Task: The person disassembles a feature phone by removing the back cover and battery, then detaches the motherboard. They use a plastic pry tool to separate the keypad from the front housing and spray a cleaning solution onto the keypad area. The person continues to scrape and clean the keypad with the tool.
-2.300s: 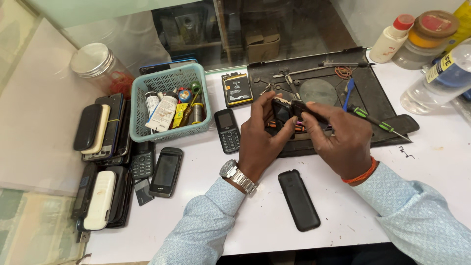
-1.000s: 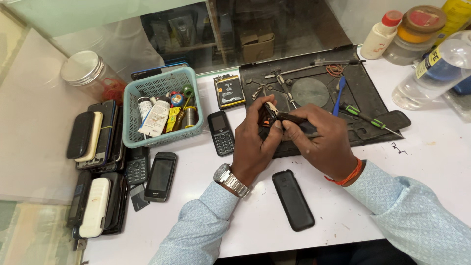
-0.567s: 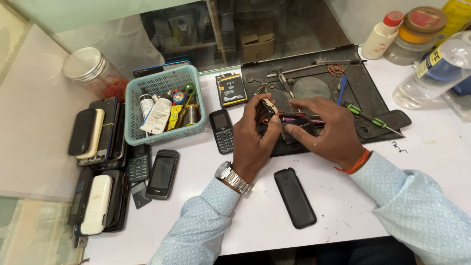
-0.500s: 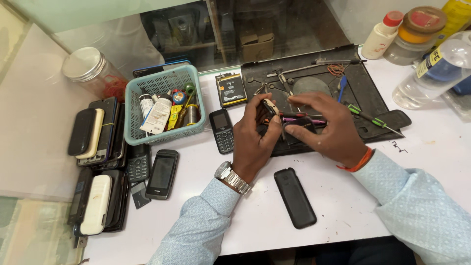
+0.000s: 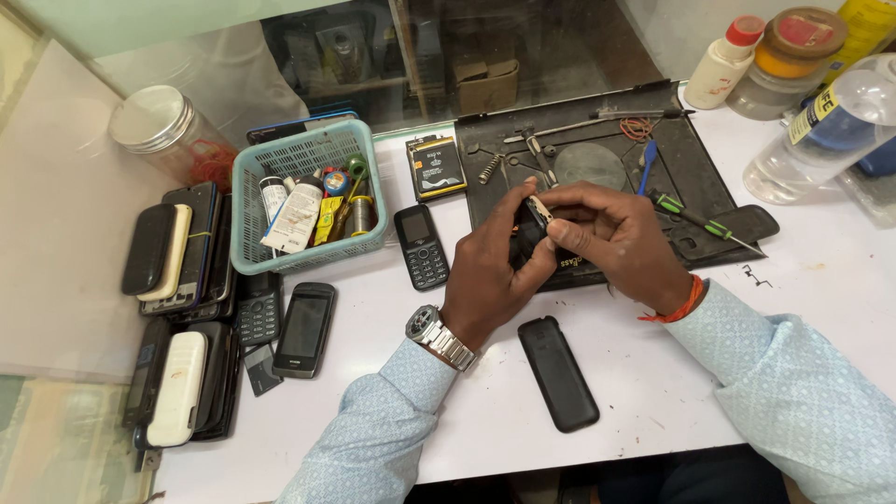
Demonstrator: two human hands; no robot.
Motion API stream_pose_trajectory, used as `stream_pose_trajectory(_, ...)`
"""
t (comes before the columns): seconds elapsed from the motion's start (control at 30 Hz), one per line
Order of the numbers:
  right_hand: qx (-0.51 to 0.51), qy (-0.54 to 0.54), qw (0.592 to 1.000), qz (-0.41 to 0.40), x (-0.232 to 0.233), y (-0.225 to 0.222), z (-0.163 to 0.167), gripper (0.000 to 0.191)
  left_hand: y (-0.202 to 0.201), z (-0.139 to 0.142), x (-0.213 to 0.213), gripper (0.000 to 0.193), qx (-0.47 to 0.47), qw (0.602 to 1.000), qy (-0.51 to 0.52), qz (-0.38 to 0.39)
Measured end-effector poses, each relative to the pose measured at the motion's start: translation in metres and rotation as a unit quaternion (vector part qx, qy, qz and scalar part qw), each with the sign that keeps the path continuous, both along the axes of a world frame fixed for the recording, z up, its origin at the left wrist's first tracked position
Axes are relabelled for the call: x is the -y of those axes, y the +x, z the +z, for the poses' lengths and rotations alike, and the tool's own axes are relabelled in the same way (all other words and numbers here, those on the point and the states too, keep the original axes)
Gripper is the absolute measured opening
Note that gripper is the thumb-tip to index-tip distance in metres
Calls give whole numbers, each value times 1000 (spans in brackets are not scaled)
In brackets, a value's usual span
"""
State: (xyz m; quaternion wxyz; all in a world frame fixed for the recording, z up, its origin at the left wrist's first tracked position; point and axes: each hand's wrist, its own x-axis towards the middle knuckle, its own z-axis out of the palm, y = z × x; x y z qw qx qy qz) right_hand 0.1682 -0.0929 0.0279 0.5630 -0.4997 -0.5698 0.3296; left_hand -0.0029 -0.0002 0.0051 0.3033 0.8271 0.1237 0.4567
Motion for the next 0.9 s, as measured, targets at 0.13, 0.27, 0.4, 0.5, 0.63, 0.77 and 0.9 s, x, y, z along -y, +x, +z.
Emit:
stream_pose_trajectory(0.13, 30, 8, 999, -44, 1, -7, -3, 35, 1, -3, 1, 59, 3, 1000, -10, 6)
stream_pose_trajectory(0.27, 131, 64, 983, -108, -1, -16, -3, 31, 3, -6, 3, 60, -5, 1000, -10, 29)
stream_pose_trajectory(0.4, 215, 120, 959, -138, -2, -23, 2, 30, 6, -8, 4, 61, -28, 998, -7, 47)
stream_pose_trajectory(0.5, 238, 144, 949, -148, -3, -27, 5, 30, 7, -10, 5, 60, -34, 998, 1, 56)
stream_pose_trajectory(0.63, 251, 153, 945, -145, -4, -29, 6, 31, 9, -12, 6, 59, -47, 996, 16, 68)
stream_pose_trajectory(0.77, 256, 155, 944, -139, -5, -28, 8, 33, 12, -13, 7, 57, -45, 994, 45, 94)
stream_pose_trajectory(0.9, 236, 129, 954, -131, -6, -29, 11, 38, 14, -13, 6, 58, -75, 993, 11, 89)
